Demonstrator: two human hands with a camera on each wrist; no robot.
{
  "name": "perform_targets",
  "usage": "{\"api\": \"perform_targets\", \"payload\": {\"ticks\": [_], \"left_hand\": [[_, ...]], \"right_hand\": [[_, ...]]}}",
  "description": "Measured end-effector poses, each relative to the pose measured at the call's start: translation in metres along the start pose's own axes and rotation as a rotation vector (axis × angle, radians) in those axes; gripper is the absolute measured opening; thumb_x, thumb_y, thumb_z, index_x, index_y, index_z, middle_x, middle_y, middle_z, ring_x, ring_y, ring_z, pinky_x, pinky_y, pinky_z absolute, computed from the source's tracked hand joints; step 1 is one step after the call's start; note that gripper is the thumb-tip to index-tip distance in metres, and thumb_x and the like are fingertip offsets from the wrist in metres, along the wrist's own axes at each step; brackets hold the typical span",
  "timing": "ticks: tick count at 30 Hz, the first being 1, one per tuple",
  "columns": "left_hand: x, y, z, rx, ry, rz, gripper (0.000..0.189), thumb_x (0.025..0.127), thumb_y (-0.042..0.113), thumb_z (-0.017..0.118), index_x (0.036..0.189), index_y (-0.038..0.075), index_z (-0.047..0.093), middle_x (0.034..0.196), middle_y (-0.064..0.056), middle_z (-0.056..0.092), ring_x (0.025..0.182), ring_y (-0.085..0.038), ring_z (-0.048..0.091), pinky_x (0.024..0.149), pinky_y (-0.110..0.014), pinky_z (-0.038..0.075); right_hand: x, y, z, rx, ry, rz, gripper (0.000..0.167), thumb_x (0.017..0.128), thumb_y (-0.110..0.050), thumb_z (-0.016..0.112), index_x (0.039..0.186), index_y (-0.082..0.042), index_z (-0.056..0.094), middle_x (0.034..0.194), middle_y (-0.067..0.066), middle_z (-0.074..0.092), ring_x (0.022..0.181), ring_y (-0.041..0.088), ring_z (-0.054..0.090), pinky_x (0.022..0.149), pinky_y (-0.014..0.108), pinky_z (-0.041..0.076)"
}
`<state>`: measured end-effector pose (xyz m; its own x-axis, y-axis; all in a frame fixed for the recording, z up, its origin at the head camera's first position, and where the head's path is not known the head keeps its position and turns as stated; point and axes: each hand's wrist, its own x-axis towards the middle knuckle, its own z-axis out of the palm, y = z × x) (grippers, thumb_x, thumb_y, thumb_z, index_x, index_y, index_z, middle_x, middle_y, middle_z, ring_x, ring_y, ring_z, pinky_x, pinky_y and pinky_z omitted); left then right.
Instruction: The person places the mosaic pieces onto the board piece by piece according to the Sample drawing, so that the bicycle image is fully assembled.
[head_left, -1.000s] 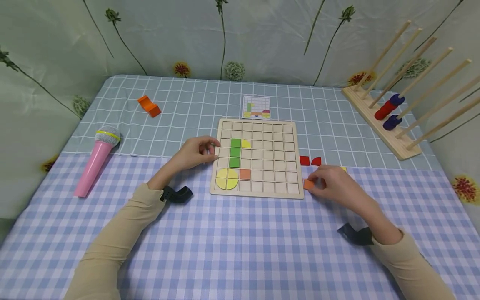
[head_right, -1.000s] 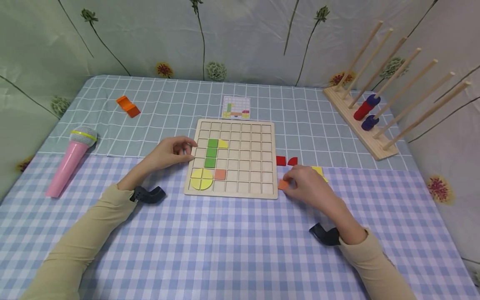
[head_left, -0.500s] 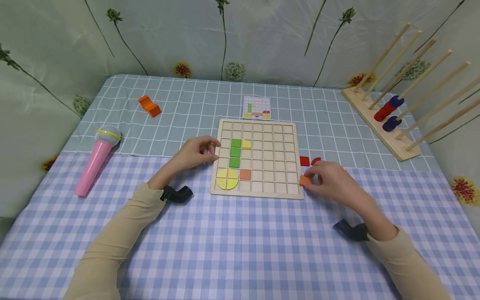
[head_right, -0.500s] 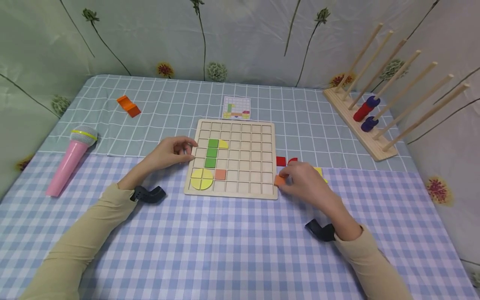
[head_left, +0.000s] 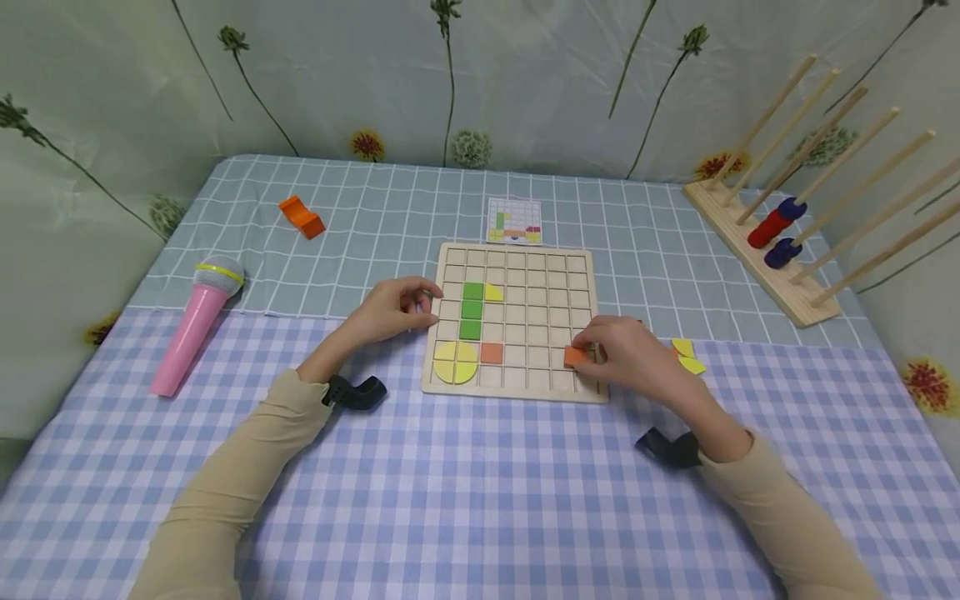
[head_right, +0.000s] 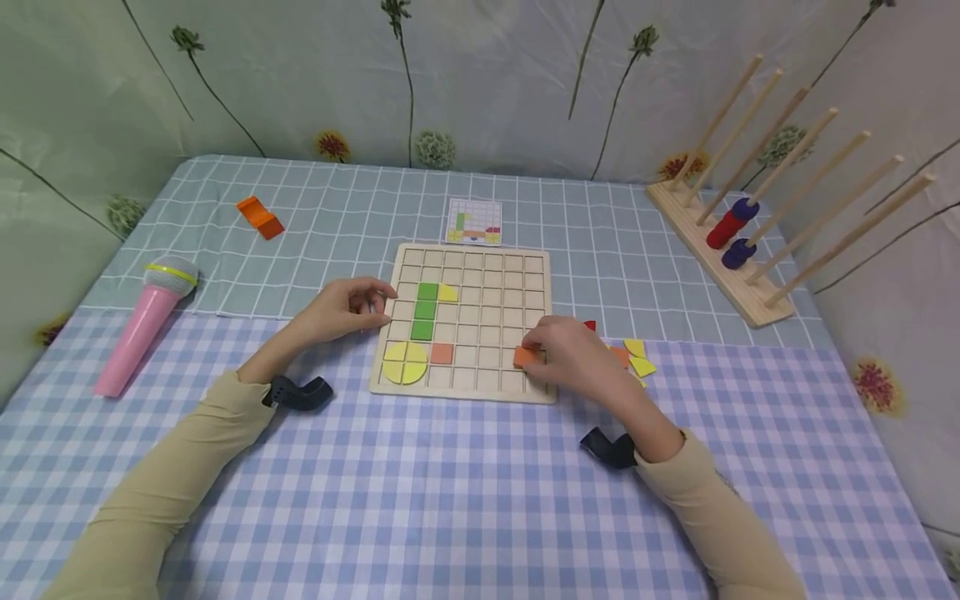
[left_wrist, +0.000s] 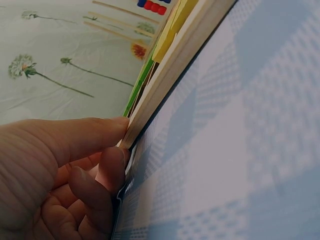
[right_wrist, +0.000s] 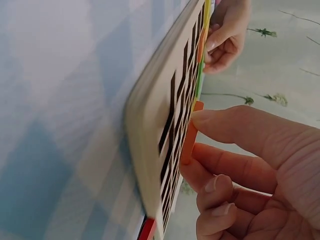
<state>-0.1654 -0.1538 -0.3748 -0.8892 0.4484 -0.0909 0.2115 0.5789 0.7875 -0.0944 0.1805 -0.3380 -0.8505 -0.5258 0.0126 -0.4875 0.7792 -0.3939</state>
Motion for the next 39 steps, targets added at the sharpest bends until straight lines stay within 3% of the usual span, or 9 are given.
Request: {"api": "perform_targets", "payload": {"ticks": [16,26,39], "left_hand": [[-0.002,-0.002,0.001,0.005,0.015,0.017,0.034,0.080,0.011,0.070,0.113,0.005,0.060,0.084,-0.009,0.060,0.061,-0.011,0.046,0.056,-0.021,0.038],[0.000,-0.001,0.001,-0.003,0.009,0.029,0.034,0.081,0.012,0.071,0.112,0.005,0.061,0.084,-0.008,0.060,0.062,-0.011,0.046,0.057,-0.020,0.038],[0.000,-0.002,0.000,0.010,0.004,0.025,0.034,0.081,0.012,0.071,0.112,0.005,0.060,0.084,-0.008,0.059,0.062,-0.011,0.045,0.057,-0.021,0.037]], "right_hand": [[0.030,-0.027,0.008,-0.021,-0.028,-0.051,0.017,0.078,-0.015,0.072,0.092,-0.004,0.073,0.086,0.005,0.068,0.077,0.015,0.059,0.067,0.027,0.049],[0.033,-0.034,0.014,-0.017,-0.074,0.025,0.020,0.079,-0.017,0.072,0.096,-0.006,0.073,0.086,0.005,0.067,0.079,0.014,0.055,0.069,0.025,0.047],[0.034,-0.039,0.022,-0.011,-0.064,0.021,0.024,0.082,-0.019,0.069,0.103,-0.008,0.072,0.095,0.005,0.068,0.084,0.016,0.057,0.077,0.030,0.050]]}}
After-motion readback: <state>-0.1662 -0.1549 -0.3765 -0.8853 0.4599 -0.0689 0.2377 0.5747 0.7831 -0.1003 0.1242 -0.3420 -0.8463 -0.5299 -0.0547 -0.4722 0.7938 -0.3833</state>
